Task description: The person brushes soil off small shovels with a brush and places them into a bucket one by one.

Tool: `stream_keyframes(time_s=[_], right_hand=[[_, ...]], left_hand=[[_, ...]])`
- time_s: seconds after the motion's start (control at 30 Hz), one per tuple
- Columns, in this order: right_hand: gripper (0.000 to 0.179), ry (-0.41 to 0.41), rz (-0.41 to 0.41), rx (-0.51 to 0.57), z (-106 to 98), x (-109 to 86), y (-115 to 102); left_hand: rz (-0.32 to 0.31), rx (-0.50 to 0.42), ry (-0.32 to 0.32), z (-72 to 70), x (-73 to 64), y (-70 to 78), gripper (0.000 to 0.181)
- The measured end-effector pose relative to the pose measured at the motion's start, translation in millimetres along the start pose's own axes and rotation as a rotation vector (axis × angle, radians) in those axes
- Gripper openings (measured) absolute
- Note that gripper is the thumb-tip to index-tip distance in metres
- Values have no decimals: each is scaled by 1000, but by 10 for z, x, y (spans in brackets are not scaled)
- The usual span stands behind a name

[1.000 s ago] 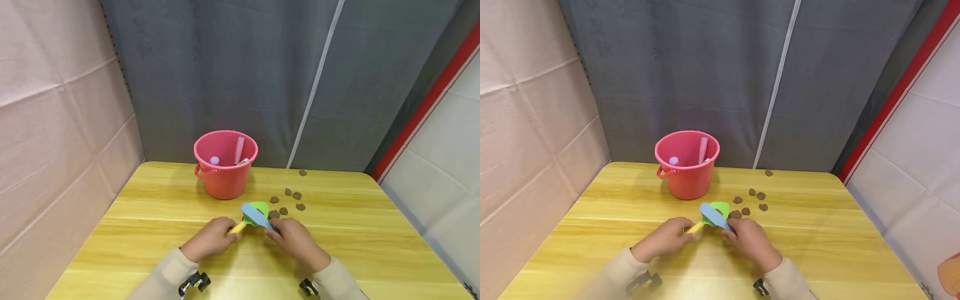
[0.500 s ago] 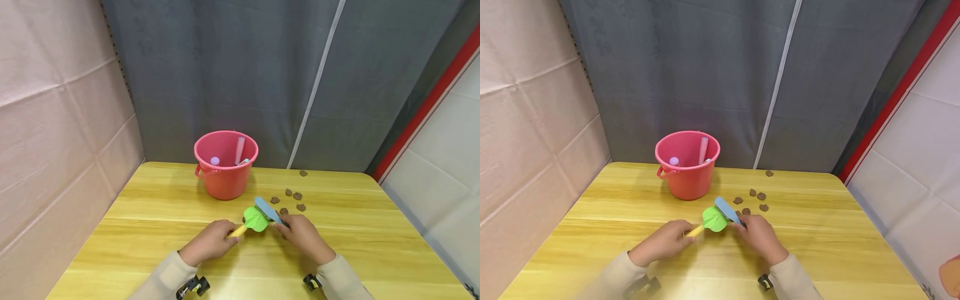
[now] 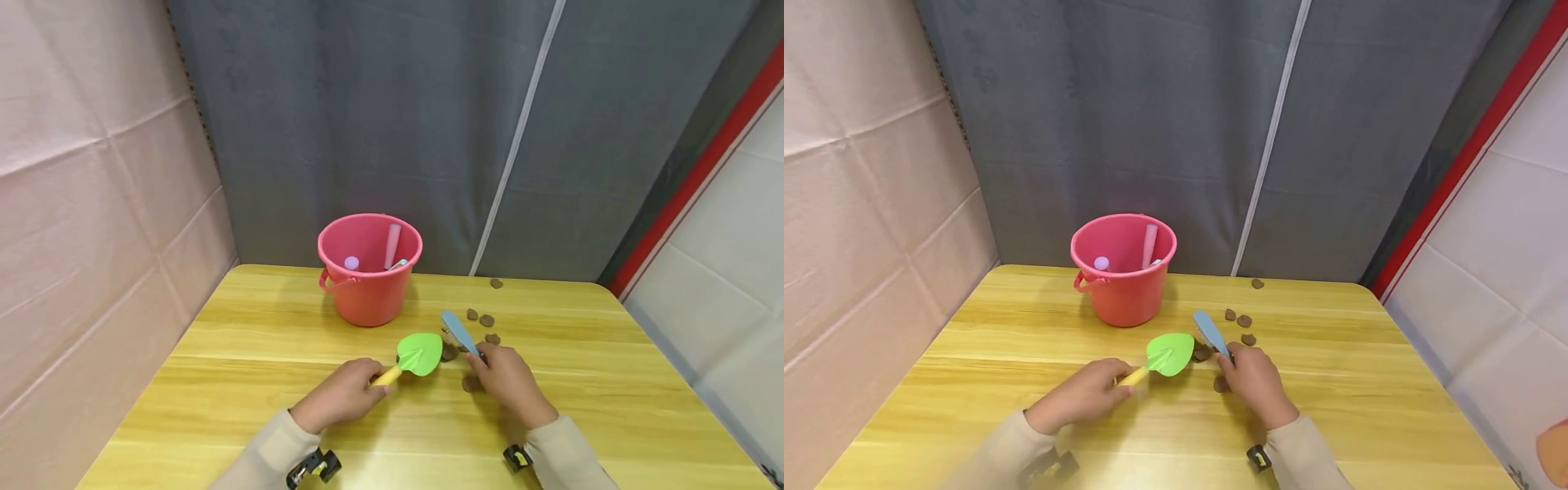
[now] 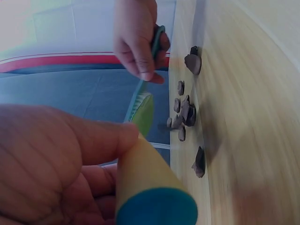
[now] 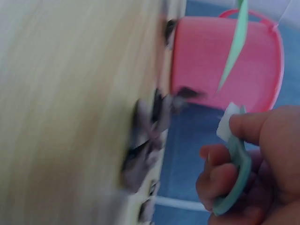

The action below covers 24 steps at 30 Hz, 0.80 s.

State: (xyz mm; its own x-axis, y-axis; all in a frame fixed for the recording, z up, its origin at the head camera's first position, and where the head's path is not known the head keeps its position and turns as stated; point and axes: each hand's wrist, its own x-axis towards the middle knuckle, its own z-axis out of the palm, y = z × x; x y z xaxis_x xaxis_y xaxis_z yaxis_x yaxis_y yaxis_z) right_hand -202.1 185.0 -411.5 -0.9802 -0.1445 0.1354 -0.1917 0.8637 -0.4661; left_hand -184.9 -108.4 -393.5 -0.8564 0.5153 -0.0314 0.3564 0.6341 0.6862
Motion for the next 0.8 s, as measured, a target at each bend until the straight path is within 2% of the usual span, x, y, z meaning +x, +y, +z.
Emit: stream_keyframes(time_s=[0.1, 0.2, 0.3, 0.43, 0.57, 0.67, 0.8], right_hand=[[18, -8, -108, 30, -10, -40, -137], [15, -60, -248, 52, 4, -92, -294], [15, -93, -311, 30, 21, -126, -389], [12, -65, -236, -10, 22, -103, -348], [11, -44, -111, 3, 7, -31, -168], [14, -41, -40, -11, 7, 27, -1], [20, -22, -17, -35, -6, 91, 147]], left_hand=[[-4, 0, -2, -5, 7, -1, 19], [-6, -3, -2, -10, 15, 14, 18], [-2, -6, 8, -12, 21, 32, 16], [21, 9, 41, -2, 23, 37, 13], [44, 22, 65, 8, 15, 26, 12], [42, 12, 58, 2, 16, 20, 12], [17, -9, 35, -23, 26, 11, 12]])
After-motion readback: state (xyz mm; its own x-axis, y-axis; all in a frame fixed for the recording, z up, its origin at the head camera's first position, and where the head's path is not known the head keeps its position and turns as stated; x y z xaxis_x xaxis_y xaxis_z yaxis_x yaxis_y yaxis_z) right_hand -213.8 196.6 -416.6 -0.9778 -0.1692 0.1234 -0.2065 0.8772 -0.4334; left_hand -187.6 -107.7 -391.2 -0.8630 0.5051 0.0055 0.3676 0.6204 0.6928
